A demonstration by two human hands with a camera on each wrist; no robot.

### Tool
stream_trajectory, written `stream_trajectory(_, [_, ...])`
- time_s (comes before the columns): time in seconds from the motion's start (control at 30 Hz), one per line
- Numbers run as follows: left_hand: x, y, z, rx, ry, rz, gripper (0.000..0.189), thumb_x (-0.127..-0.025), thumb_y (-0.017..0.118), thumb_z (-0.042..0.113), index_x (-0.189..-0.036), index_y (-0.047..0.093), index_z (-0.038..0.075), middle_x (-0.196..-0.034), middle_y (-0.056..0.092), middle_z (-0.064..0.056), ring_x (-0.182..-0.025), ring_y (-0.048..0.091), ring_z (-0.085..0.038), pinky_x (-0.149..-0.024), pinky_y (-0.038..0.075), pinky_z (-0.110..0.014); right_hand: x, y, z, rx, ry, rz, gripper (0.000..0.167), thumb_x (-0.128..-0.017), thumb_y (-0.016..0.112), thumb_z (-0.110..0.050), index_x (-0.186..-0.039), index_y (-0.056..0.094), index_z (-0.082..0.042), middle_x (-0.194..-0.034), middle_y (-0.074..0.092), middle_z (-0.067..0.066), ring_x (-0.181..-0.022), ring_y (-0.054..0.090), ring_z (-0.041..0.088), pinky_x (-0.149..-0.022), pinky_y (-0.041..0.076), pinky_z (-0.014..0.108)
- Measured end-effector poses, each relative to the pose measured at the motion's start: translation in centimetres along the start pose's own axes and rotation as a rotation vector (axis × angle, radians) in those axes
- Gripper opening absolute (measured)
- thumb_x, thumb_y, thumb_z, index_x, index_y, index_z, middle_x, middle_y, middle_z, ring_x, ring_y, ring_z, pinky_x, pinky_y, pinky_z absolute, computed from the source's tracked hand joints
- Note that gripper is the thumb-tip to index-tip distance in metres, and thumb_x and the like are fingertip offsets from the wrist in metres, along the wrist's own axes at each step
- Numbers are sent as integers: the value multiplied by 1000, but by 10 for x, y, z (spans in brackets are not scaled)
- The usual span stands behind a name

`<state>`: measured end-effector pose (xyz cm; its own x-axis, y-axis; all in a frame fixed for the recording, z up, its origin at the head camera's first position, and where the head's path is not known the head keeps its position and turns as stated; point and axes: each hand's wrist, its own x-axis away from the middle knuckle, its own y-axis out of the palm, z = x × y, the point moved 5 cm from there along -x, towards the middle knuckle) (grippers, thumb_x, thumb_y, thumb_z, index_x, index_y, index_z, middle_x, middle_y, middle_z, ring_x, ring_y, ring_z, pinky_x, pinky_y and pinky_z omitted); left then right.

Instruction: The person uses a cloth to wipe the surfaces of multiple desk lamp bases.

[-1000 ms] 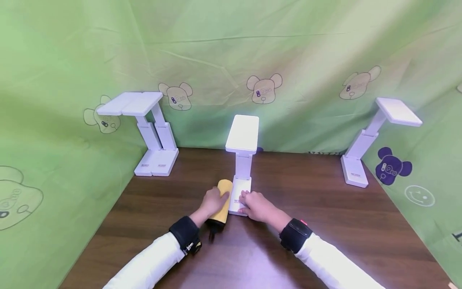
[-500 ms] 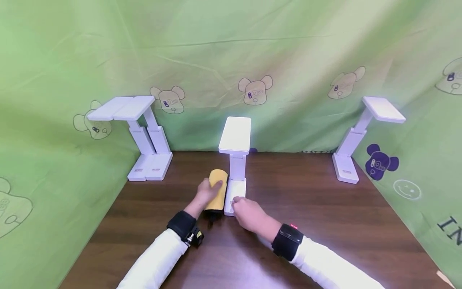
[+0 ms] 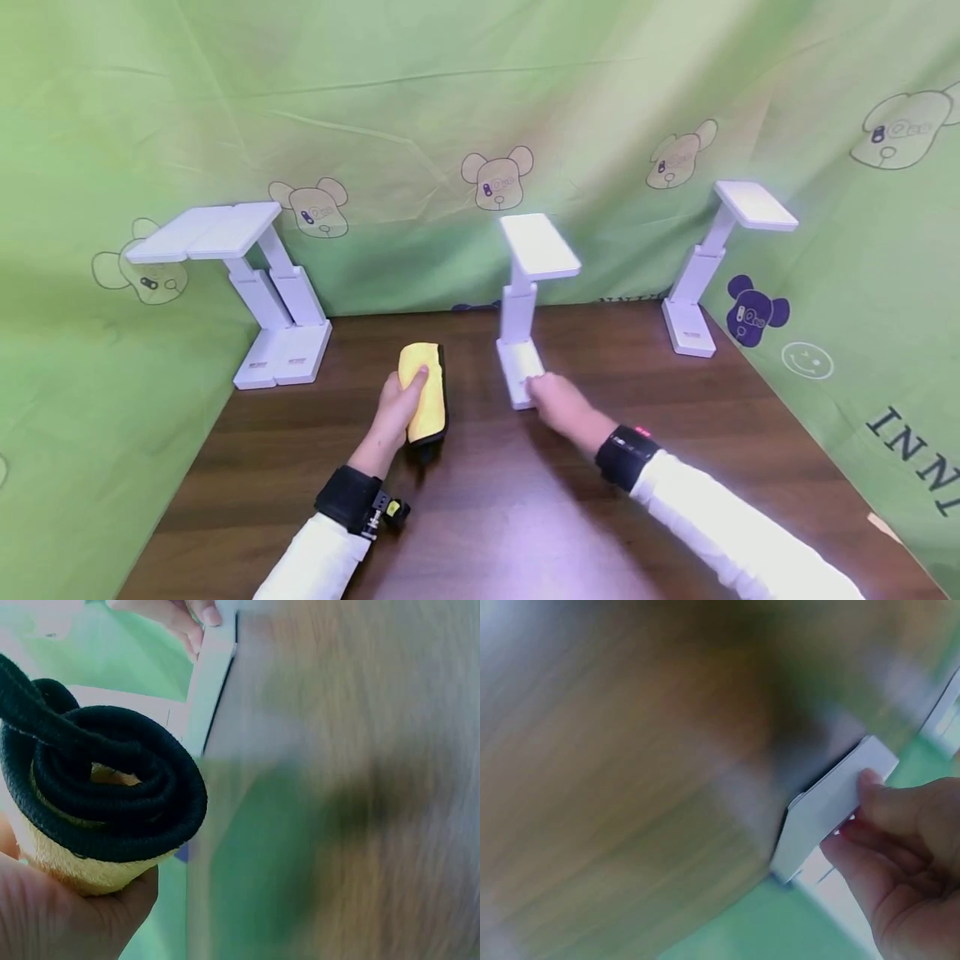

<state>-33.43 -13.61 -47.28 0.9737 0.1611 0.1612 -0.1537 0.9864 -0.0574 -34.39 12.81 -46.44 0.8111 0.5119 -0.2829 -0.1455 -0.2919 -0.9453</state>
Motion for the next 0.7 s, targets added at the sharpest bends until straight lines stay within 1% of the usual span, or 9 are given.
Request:
stream_trajectory(0.1, [3, 9, -2, 12, 3, -14, 43, -104, 58, 31, -126, 44, -4, -93, 63, -9, -70, 63, -13, -63, 52, -27, 2, -10, 56, -21, 70, 2, 16, -78, 72, 10, -73, 65, -3, -72, 68, 14, -64, 64, 30, -58, 55, 41])
stream_trajectory(0.2, [8, 19, -6, 0, 8, -27, 43, -103, 59, 30, -125, 45, -3, -93, 63, -10, -70, 63, -14, -63, 52, -28, 6, -21, 110, -23, 137, -19, 19, -81, 73, 7, -68, 64, -4, -70, 66, 12, -62, 60, 27, -58, 53, 42])
stream_trajectory(0.3, [12, 26, -10, -15, 18, -39, 42, -103, 59, 31, -123, 45, -4, -92, 62, -10, -70, 63, -14, -62, 51, -28, 12, -31, 158, -7, 194, -42, 26, -83, 74, 4, -64, 59, -6, -66, 61, 9, -61, 56, 27, -59, 51, 45])
stream_trajectory(0.37, [14, 29, -13, -17, 19, -47, 43, -103, 59, 32, -123, 44, -4, -91, 62, -11, -70, 63, -15, -62, 51, -28, 17, -36, 184, 3, 227, -57, 28, -84, 74, 3, -63, 58, -6, -64, 58, 8, -61, 54, 28, -61, 50, 46])
stream_trajectory(0.43, [16, 32, -14, -25, 20, -52, 44, -103, 59, 33, -123, 44, -4, -91, 62, -11, -70, 63, -15, -62, 52, -29, 20, -41, 204, 14, 241, -59, 25, -84, 74, 3, -65, 60, -5, -63, 56, 8, -62, 53, 29, -62, 49, 48])
stream_trajectory(0.5, [16, 35, -14, -38, 17, -55, 46, -103, 59, 33, -125, 44, -5, -92, 62, -12, -71, 63, -16, -63, 52, -29, 22, -44, 221, 14, 253, -58, 17, -84, 74, 3, -69, 66, -1, -64, 58, 9, -62, 53, 29, -63, 49, 50])
stream_trajectory(0.6, [18, 38, -14, -62, 13, -50, 48, -103, 58, 35, -127, 44, -5, -96, 62, -13, -74, 63, -16, -64, 52, -29, 25, -48, 237, 13, 260, -45, 5, -84, 74, 4, -79, 72, 5, -68, 63, 14, -63, 55, 31, -65, 49, 51])
stream_trajectory(0.7, [20, 40, -14, -70, 6, -49, 49, -103, 59, 35, -128, 44, -4, -97, 62, -13, -74, 63, -16, -64, 52, -29, 26, -50, 249, -6, 297, -43, 5, -85, 72, 3, -86, 74, 8, -72, 65, 18, -65, 55, 33, -67, 49, 52])
